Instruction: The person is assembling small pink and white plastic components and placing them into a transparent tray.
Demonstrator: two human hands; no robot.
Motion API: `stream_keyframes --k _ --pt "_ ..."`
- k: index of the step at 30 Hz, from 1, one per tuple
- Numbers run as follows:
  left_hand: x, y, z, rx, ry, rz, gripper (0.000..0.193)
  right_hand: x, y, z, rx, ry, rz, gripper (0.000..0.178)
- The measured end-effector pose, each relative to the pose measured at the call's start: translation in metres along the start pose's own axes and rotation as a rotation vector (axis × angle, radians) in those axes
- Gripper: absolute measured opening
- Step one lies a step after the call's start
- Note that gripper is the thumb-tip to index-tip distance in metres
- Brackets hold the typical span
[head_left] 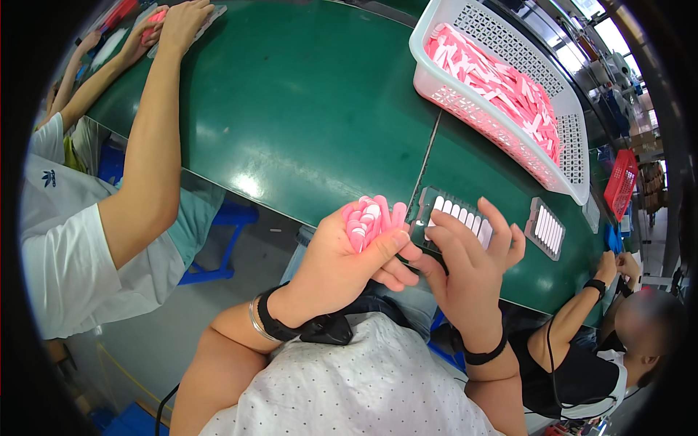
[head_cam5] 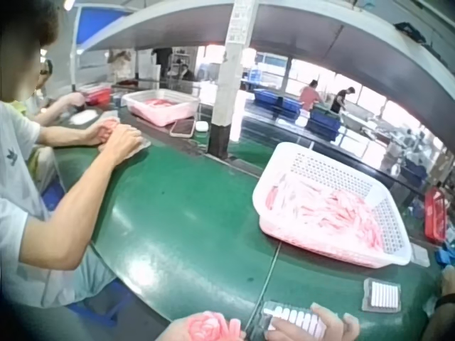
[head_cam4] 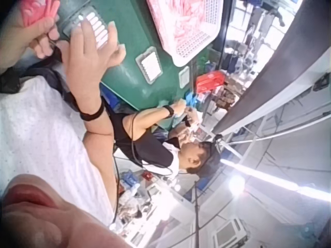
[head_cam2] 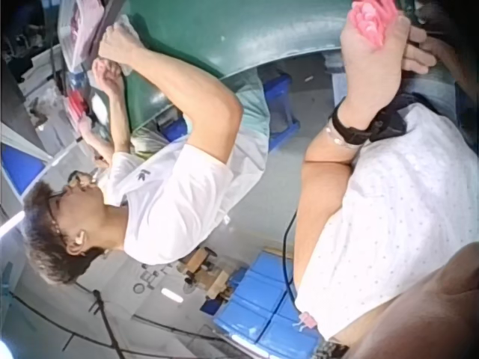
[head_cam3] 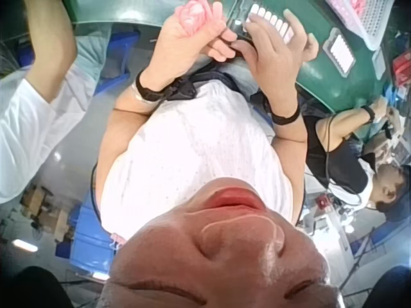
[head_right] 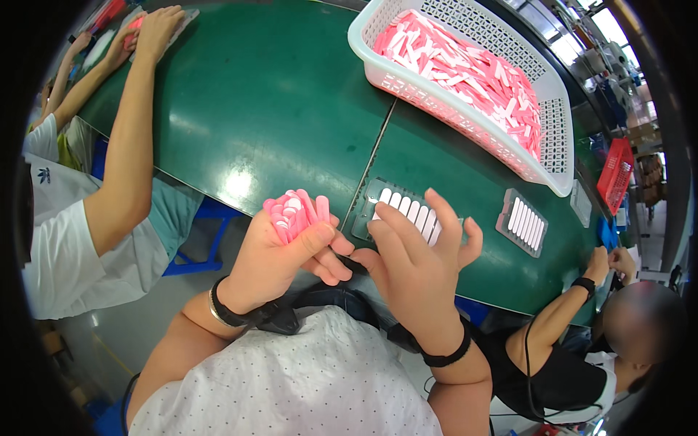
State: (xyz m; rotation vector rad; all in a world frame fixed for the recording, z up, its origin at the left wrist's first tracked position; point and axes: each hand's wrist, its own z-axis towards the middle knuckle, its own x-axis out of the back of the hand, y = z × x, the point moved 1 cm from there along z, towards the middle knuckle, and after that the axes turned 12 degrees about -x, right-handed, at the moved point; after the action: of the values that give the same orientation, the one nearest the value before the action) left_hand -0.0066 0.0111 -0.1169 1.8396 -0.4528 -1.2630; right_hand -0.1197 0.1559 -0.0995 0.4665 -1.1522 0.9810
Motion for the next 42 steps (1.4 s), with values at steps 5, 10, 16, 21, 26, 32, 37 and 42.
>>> stream_keyframes --k 5,10,16,21,26,32,37,42 --pt "0.002 0.004 0.001 -0.012 -0.003 0.019 0.023 0.009 0.008 0.002 -0.029 -0.112 0.044 0.054" --pt "0.01 0.011 0.01 -0.092 0.02 0.023 0.022 0.01 0.048 0.007 -0.182 -0.163 0.25 0.092" --pt "0.001 0.02 0.032 -0.195 0.076 0.089 0.023 0.008 0.07 0.007 -0.175 -0.24 0.373 0.111" --pt "0.009 0.022 0.044 -0.241 0.064 0.135 0.024 0.008 0.083 0.001 -0.144 -0.271 0.526 0.112" --pt "0.015 0.018 0.055 -0.266 0.131 0.144 0.024 0.014 0.083 -0.02 -0.074 -0.049 0.226 0.078" --pt "0.017 0.018 0.057 -0.332 0.114 0.112 0.019 0.018 0.069 0.012 -0.022 -0.244 0.103 0.083" --pt "0.017 0.01 0.054 -0.373 0.149 0.153 0.018 0.029 0.114 0.016 -0.153 -0.26 -0.048 0.091" --pt "0.014 0.008 0.056 -0.373 0.109 0.156 0.018 0.051 0.167 0.002 -0.306 -0.271 -0.106 0.091"
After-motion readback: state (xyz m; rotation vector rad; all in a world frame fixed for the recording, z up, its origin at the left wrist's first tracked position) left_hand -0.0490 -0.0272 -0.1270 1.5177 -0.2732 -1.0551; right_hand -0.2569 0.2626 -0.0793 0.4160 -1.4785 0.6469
